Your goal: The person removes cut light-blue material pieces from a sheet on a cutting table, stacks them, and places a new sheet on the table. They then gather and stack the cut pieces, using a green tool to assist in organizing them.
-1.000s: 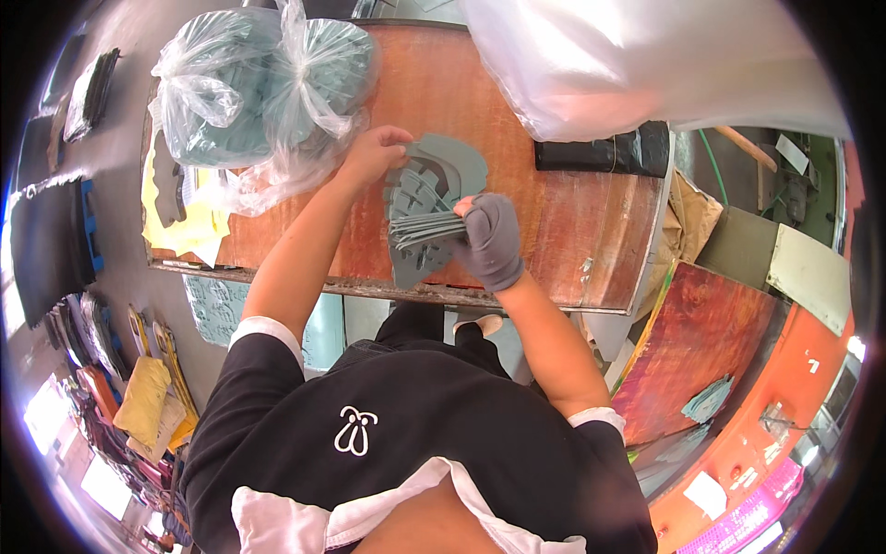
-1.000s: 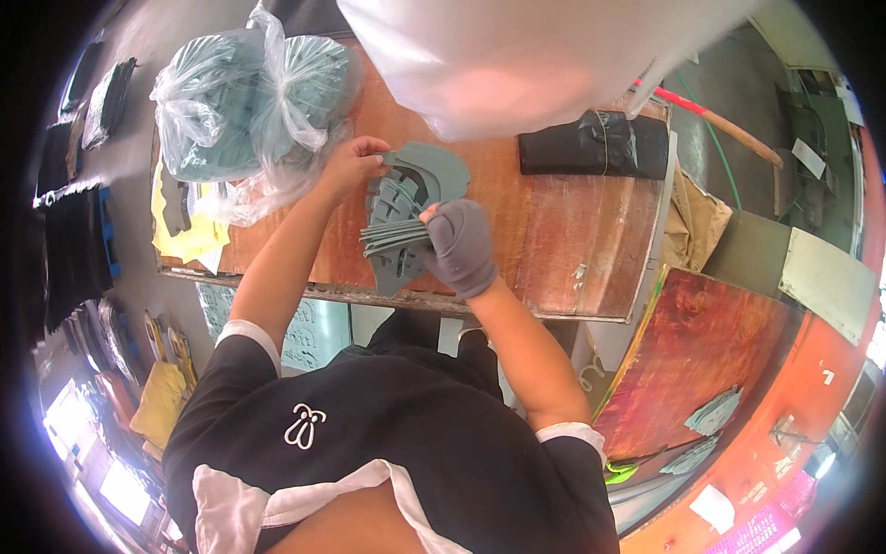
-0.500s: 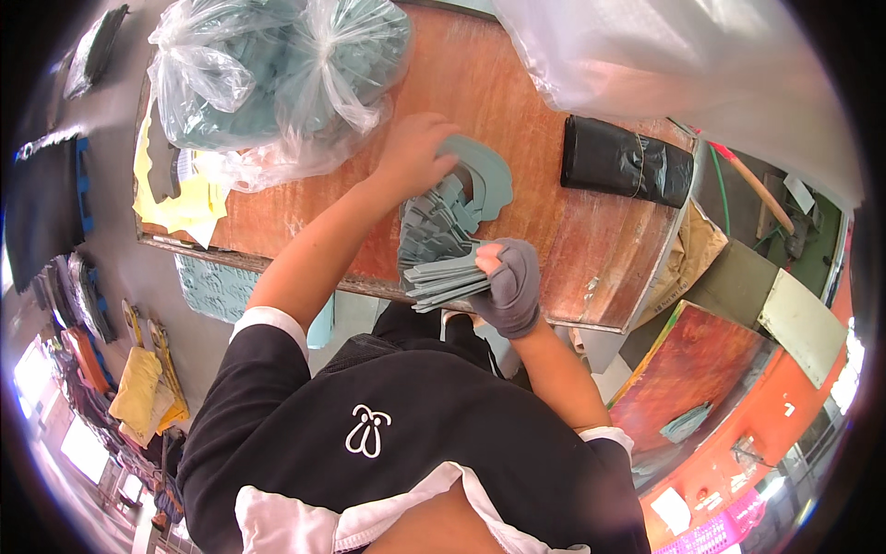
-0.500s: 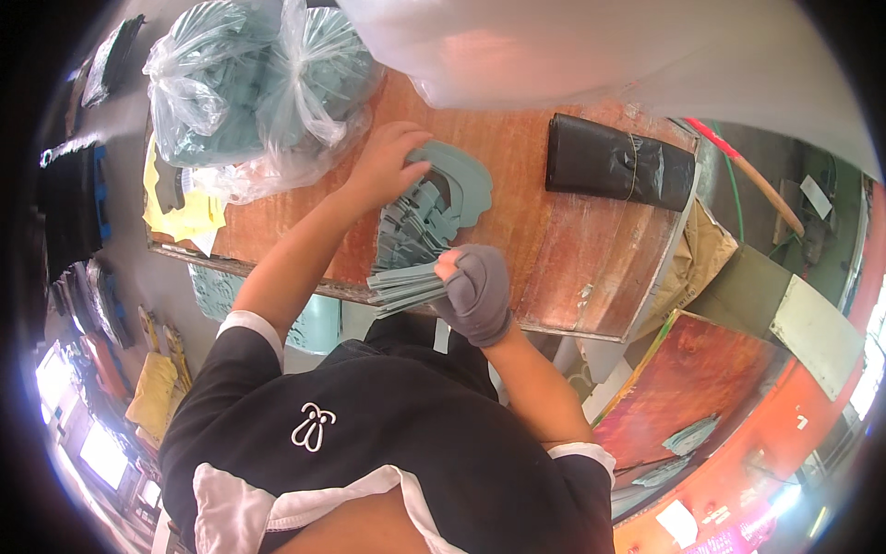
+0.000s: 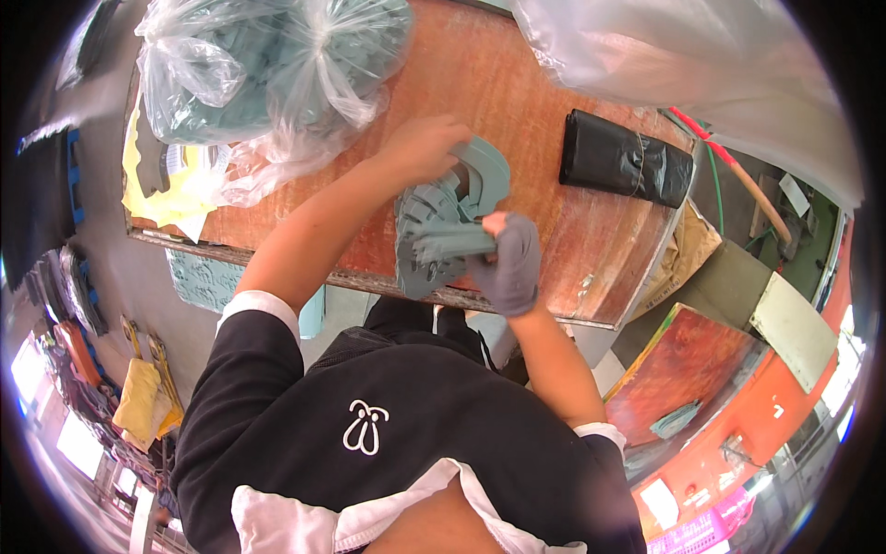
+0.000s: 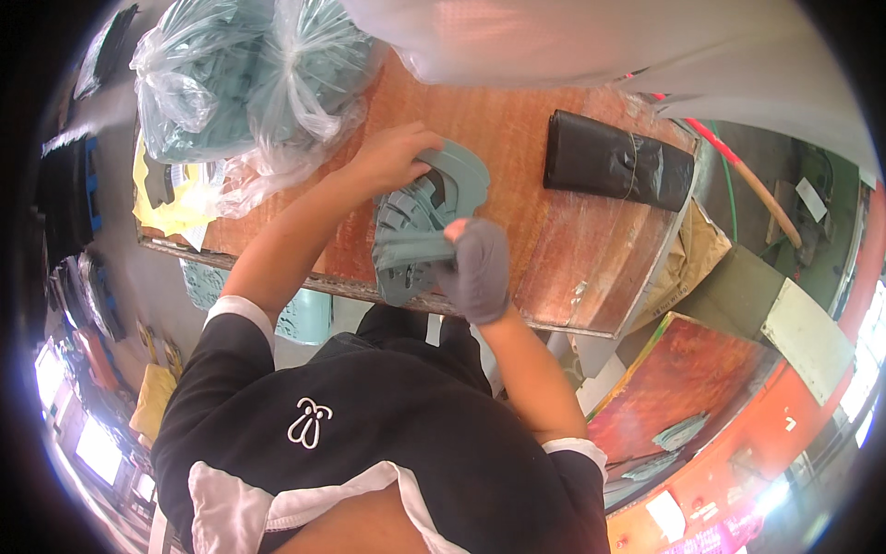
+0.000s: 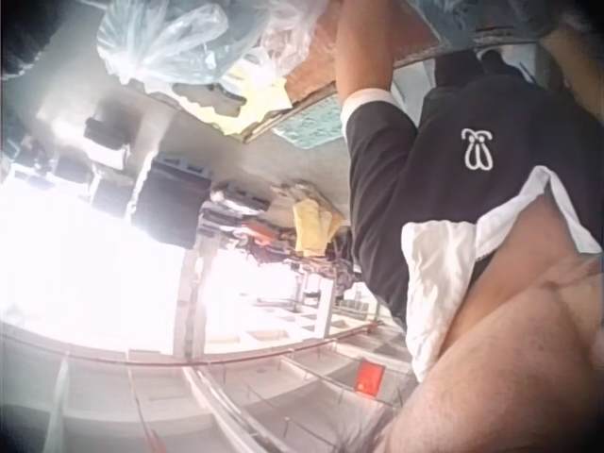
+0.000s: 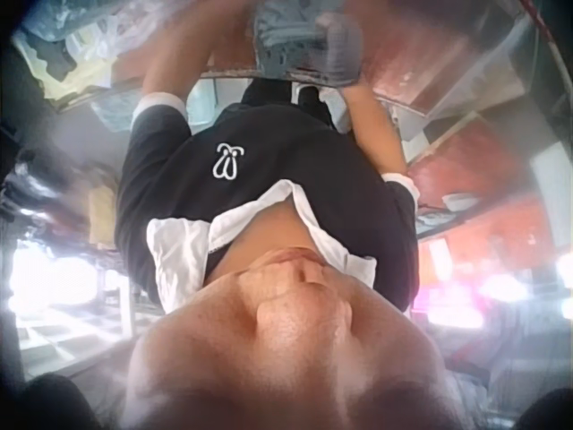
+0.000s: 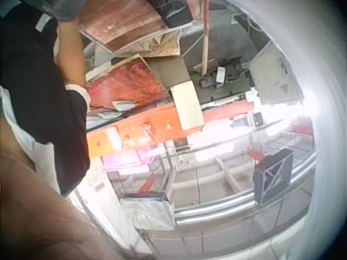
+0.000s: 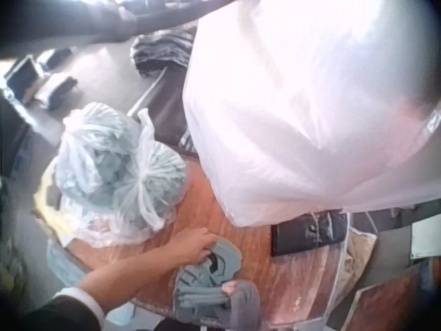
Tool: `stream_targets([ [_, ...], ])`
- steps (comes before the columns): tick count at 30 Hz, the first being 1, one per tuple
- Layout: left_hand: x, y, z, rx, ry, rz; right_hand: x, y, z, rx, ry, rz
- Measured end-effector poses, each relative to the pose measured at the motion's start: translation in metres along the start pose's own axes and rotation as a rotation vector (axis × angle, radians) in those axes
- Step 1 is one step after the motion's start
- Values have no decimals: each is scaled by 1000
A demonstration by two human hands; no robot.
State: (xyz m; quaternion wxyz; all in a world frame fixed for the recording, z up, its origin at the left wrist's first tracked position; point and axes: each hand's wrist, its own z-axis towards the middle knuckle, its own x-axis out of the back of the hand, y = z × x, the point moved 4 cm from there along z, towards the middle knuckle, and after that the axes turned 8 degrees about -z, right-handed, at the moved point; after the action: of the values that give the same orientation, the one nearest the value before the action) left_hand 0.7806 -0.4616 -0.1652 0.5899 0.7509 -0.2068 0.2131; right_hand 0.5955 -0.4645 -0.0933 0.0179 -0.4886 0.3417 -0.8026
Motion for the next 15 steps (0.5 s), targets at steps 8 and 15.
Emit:
stream_targets([
  [8,-10,-24,10,286,-148,-285,-43,62,40,-535,-372,-92],
  [15,-5,-42,12,324,-241,-688,-29,30,31,-201,-88,-189],
])
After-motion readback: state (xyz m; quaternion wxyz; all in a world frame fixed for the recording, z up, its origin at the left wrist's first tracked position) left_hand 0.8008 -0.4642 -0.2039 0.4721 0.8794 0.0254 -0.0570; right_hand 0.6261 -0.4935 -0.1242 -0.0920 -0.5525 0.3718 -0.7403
